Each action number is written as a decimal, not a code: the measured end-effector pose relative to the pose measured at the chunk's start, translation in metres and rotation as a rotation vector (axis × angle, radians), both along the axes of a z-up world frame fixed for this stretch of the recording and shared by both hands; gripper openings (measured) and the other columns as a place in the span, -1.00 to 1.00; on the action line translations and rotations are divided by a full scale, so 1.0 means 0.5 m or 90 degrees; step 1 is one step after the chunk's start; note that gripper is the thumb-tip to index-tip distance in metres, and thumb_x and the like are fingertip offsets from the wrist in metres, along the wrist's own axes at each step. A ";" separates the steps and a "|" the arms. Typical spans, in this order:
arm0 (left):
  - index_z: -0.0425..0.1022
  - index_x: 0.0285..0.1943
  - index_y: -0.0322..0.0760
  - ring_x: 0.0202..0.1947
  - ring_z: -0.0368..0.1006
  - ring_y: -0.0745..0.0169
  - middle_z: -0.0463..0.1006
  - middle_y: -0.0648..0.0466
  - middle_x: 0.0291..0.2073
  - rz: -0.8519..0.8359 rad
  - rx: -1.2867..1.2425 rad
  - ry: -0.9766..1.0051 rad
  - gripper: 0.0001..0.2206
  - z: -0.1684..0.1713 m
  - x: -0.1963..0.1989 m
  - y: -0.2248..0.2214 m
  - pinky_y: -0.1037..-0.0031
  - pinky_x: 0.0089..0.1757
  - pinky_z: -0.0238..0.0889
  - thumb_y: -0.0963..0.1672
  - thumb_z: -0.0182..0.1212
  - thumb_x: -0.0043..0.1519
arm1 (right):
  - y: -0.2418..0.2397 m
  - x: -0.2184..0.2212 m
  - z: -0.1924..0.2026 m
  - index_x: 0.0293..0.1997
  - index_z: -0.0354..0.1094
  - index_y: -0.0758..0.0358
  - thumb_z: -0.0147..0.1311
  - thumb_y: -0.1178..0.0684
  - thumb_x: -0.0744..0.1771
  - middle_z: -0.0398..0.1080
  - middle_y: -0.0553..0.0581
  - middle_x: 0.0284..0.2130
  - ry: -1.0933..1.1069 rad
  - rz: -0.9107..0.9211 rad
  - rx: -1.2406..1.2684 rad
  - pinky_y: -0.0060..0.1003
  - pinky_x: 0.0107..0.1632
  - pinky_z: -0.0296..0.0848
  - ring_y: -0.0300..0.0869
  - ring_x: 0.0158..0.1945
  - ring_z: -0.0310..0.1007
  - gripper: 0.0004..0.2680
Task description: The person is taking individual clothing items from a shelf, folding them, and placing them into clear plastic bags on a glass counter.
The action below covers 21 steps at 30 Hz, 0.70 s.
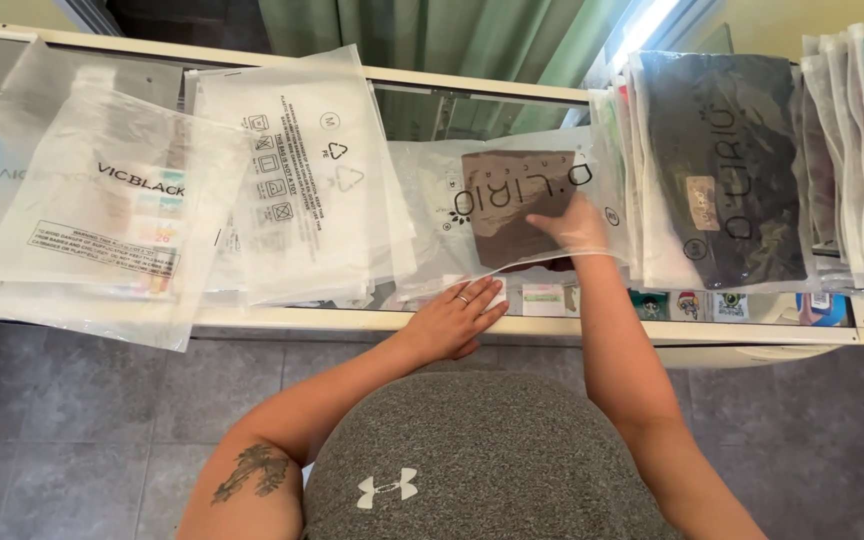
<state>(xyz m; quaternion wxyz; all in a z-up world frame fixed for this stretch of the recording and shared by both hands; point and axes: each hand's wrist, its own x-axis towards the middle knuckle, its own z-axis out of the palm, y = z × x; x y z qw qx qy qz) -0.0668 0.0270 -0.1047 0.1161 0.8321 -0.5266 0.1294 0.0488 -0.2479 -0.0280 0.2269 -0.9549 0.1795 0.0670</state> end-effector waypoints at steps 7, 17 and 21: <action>0.22 0.49 -0.14 0.45 0.18 -0.09 0.21 -0.20 0.46 0.008 -0.013 -0.050 -0.13 -0.054 0.005 -0.008 0.09 0.33 0.04 0.08 0.47 -0.05 | -0.010 -0.022 0.029 0.47 0.08 0.33 0.37 -0.31 0.26 0.13 0.45 0.37 -0.051 -0.125 0.344 0.26 0.37 0.12 0.26 0.43 0.10 -0.28; 0.18 0.50 -0.16 0.48 0.11 -0.12 0.22 -0.18 0.45 -0.004 -0.028 -0.067 -0.08 -0.003 0.007 -0.001 0.00 0.32 0.00 0.12 0.47 -0.08 | 0.005 0.095 -0.357 0.24 0.36 0.18 0.35 0.05 0.25 0.41 0.45 0.10 0.010 -0.163 0.985 0.30 0.12 0.46 0.32 0.09 0.50 -0.58; 0.15 0.51 -0.16 0.51 0.06 -0.12 0.19 -0.18 0.47 -0.003 -0.013 -0.051 -0.10 -0.011 0.006 -0.002 0.03 0.32 0.02 0.11 0.45 -0.03 | 0.230 0.043 -0.083 -0.37 0.56 0.34 0.40 -0.03 0.18 0.49 0.29 -0.48 -0.066 -0.165 0.765 -0.15 -0.40 0.42 -0.04 -0.45 0.46 -0.78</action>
